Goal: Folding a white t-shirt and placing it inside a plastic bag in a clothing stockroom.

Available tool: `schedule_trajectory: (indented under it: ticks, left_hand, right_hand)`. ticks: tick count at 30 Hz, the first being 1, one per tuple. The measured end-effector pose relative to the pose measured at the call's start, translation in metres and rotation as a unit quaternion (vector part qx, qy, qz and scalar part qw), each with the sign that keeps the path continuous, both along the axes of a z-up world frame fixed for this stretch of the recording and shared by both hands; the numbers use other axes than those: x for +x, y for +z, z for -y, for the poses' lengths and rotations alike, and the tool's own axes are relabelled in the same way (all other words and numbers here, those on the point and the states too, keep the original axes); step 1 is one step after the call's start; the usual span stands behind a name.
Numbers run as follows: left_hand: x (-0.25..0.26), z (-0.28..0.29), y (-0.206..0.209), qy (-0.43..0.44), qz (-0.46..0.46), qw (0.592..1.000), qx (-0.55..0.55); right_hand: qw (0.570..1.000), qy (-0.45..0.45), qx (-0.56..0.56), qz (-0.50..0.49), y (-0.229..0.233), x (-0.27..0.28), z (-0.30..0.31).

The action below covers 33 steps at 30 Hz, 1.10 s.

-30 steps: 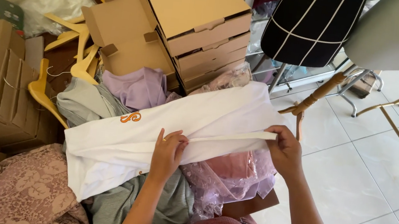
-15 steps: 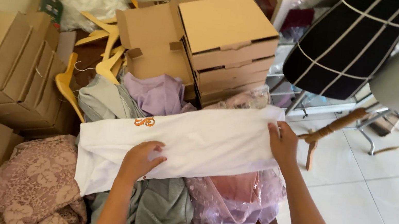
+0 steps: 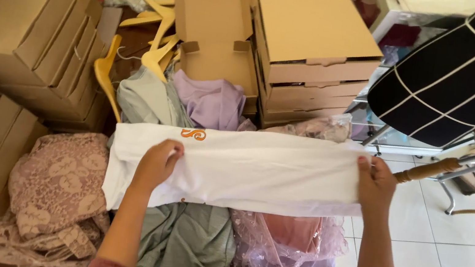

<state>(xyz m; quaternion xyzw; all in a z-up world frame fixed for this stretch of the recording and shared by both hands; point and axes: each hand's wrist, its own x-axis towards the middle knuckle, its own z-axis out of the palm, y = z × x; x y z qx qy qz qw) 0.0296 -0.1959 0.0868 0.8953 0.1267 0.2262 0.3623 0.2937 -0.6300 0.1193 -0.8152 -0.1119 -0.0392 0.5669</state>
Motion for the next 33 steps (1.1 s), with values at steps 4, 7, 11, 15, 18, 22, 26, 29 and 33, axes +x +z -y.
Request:
schedule_trajectory:
  ticks: [4,7,11,15,18,22,26,29,33]
  left_hand:
    - [0.013,-0.017,0.010,-0.004,-0.082,0.996,-0.046]
    - [-0.001,-0.033,0.012,-0.034,-0.146,0.989,-0.006]
    - [-0.025,-0.065,-0.032,-0.026,-0.155,0.986,0.051]
    - [-0.018,-0.065,0.008,0.056,-0.122,0.991,-0.007]
    - [-0.016,-0.074,0.007,0.079,-0.119,0.990,-0.015]
    - [-0.031,-0.106,-0.029,0.031,-0.094,0.993,0.062]
    - [-0.044,-0.125,-0.037,0.080,-0.090,0.992,0.032]
    - [-0.036,-0.134,-0.024,0.116,-0.065,0.991,0.006]
    - [-0.028,-0.139,-0.018,0.154,-0.109,0.982,0.007]
  right_hand:
    - [0.998,-0.020,-0.058,0.028,-0.035,0.025,0.004]
    - [0.994,-0.027,-0.096,0.040,-0.053,0.026,0.009]
    - [0.997,-0.034,-0.062,0.013,-0.039,0.013,0.009]
    - [0.995,-0.057,-0.076,0.009,-0.013,0.012,0.005]
    - [0.991,-0.056,-0.118,0.022,-0.039,0.024,0.012]
    - [0.977,-0.051,-0.179,0.101,-0.092,0.050,0.031]
    - [0.966,-0.053,-0.193,0.161,-0.092,0.050,0.043]
    - [0.975,-0.074,-0.183,0.104,-0.079,0.049,0.039]
    - [0.972,-0.065,-0.208,0.091,-0.089,0.057,0.041]
